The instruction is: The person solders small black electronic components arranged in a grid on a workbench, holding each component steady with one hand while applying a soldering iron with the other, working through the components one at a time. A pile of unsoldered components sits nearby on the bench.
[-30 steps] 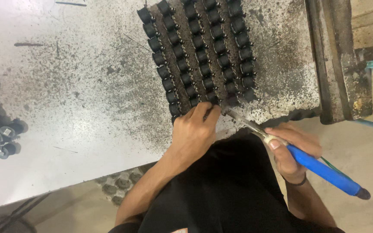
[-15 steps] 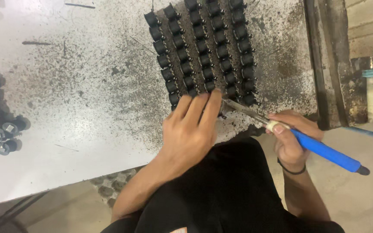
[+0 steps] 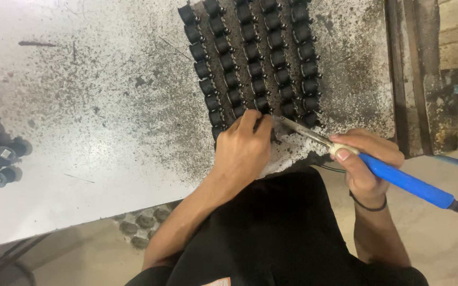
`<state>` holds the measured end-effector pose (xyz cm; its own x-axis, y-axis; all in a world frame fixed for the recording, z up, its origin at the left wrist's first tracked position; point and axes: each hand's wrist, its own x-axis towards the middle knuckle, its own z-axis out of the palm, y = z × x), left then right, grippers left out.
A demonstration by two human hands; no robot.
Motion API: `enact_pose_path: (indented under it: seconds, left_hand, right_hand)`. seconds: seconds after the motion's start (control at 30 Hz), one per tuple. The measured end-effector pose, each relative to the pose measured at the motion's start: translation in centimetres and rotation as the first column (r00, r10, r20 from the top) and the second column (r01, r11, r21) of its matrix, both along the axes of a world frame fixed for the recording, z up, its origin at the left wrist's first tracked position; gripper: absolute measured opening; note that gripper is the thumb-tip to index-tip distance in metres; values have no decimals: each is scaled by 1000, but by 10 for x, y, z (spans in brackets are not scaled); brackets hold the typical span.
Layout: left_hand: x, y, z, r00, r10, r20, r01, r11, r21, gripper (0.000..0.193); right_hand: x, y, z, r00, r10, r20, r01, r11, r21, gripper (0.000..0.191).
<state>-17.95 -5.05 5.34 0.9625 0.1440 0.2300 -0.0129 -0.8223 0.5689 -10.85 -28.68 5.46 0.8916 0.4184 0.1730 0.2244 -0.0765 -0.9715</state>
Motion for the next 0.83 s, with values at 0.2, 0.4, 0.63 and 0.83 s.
enact_pose_path:
  seconds: [0.2, 0.4, 0.63, 0.83]
  left_hand:
    - [-4, 9, 8, 999, -7, -34, 3, 991, -136, 31]
    - [-4, 13, 3, 1000, 0, 21, 4, 984, -181, 26]
    - [-3, 11, 0, 1000, 19, 9, -18, 989, -146, 20]
    - [-7, 8, -3, 1000, -6, -2, 6, 999, -42, 31]
  right_hand:
    - [2, -6, -14, 958, -47, -282, 98, 981, 168, 24]
    - [3, -4, -26, 912, -73, -403, 182, 954, 239, 24]
    - [1, -4, -28, 913, -77, -401, 189, 951, 247, 23]
    - [-3, -6, -26, 960, -39, -276, 96, 976, 196, 22]
